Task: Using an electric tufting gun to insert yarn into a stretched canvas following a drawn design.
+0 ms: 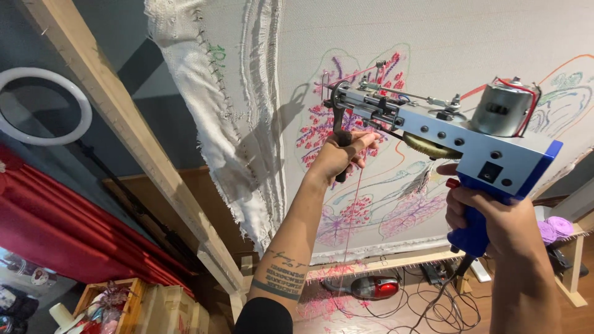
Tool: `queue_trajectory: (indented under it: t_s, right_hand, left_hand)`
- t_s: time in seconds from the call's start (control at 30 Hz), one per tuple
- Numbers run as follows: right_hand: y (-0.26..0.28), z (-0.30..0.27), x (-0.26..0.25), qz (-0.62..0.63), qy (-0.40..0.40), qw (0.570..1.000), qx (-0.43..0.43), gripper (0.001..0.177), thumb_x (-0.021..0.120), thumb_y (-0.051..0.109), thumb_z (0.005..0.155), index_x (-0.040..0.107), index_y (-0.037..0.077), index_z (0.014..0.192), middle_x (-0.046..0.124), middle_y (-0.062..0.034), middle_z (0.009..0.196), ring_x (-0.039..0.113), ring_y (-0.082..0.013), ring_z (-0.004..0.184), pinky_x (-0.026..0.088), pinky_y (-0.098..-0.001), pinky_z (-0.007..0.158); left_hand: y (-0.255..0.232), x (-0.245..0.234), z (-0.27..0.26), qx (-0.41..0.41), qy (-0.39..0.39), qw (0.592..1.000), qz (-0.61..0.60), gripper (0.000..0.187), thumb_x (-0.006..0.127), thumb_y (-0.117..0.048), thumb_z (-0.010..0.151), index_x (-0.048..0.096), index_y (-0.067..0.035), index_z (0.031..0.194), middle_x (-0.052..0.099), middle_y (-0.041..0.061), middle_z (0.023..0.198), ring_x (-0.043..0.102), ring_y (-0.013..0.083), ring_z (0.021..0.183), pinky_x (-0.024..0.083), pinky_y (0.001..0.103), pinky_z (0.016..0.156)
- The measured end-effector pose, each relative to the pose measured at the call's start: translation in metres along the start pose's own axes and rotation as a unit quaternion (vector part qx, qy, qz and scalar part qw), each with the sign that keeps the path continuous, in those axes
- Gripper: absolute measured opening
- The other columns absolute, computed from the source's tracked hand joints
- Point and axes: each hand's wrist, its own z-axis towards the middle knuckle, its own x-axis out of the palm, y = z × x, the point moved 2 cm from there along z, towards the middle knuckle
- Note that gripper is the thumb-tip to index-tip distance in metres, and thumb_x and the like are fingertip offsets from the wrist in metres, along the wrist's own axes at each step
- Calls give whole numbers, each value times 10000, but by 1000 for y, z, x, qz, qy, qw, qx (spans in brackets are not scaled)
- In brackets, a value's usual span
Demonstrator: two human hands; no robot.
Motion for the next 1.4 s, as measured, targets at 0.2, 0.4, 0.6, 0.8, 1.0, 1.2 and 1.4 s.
queue_trajectory:
  t_s: [0.2, 0.4, 0.6, 0.8, 1.0, 1.2, 1.4]
  right_hand:
    - [0, 1, -8, 4, 32, 999, -31, 357, 522, -36, 716, 562, -62, 1071, 468, -80, 540, 421, -142, 403, 329, -255, 367]
    - [-1, -1, 3, -16, -34, 998, 47, 356, 483, -127, 693, 578, -66, 1031, 459, -114, 575, 382, -175, 392, 287, -269, 356]
    - [-4, 0, 10, -2, -7, 999, 35, 329, 575, -26, 704, 593, -34, 1032, 475, -76, 552, 415, -155, 396, 310, -259, 369]
    - [-12, 6, 13, -3, -3, 1000, 23, 309, 576, -30, 724, 586, -53, 1032, 492, -84, 581, 435, -155, 407, 337, -268, 362]
    - [-17, 10, 18, -1, -6, 1000, 27, 295, 570, -36, 742, 589, -54, 1036, 486, -85, 590, 442, -160, 432, 341, -259, 380]
    - [-20, 15, 26, 16, -7, 999, 35, 275, 555, -40, 746, 591, -47, 1019, 460, -86, 558, 422, -170, 420, 318, -267, 380]
    - [-19, 21, 35, -15, -34, 998, 50, 286, 550, -75, 730, 592, -43, 1011, 476, -104, 584, 418, -181, 423, 333, -279, 389]
  left_hand:
    - [6, 1, 5, 34, -20, 998, 57, 221, 646, -173, 769, 710, -44, 937, 588, 29, 595, 530, 79, 466, 336, 187, 390]
    - [20, -2, 2, 12, -23, 998, 58, 205, 653, -132, 765, 697, 36, 874, 539, 49, 528, 461, 86, 412, 306, 205, 358]
    - [34, -9, 11, 6, -24, 999, 31, 223, 662, -189, 772, 706, -22, 913, 538, 3, 584, 491, 72, 460, 327, 189, 384]
    - [17, -9, 4, -26, -31, 997, 62, 380, 677, -271, 713, 690, -11, 990, 629, 72, 721, 519, 103, 492, 363, 208, 401]
    - [17, -15, 11, -16, -40, 996, 83, 367, 690, -260, 707, 694, -20, 985, 687, 83, 790, 513, 88, 485, 396, 195, 432]
    - [19, -21, 21, 4, -49, 997, 56, 329, 705, -218, 703, 701, -19, 965, 692, 94, 794, 520, 82, 509, 431, 193, 435]
    - [28, -28, 36, 43, -42, 997, 46, 241, 718, -208, 697, 719, -38, 868, 683, 67, 753, 583, 101, 605, 463, 213, 457]
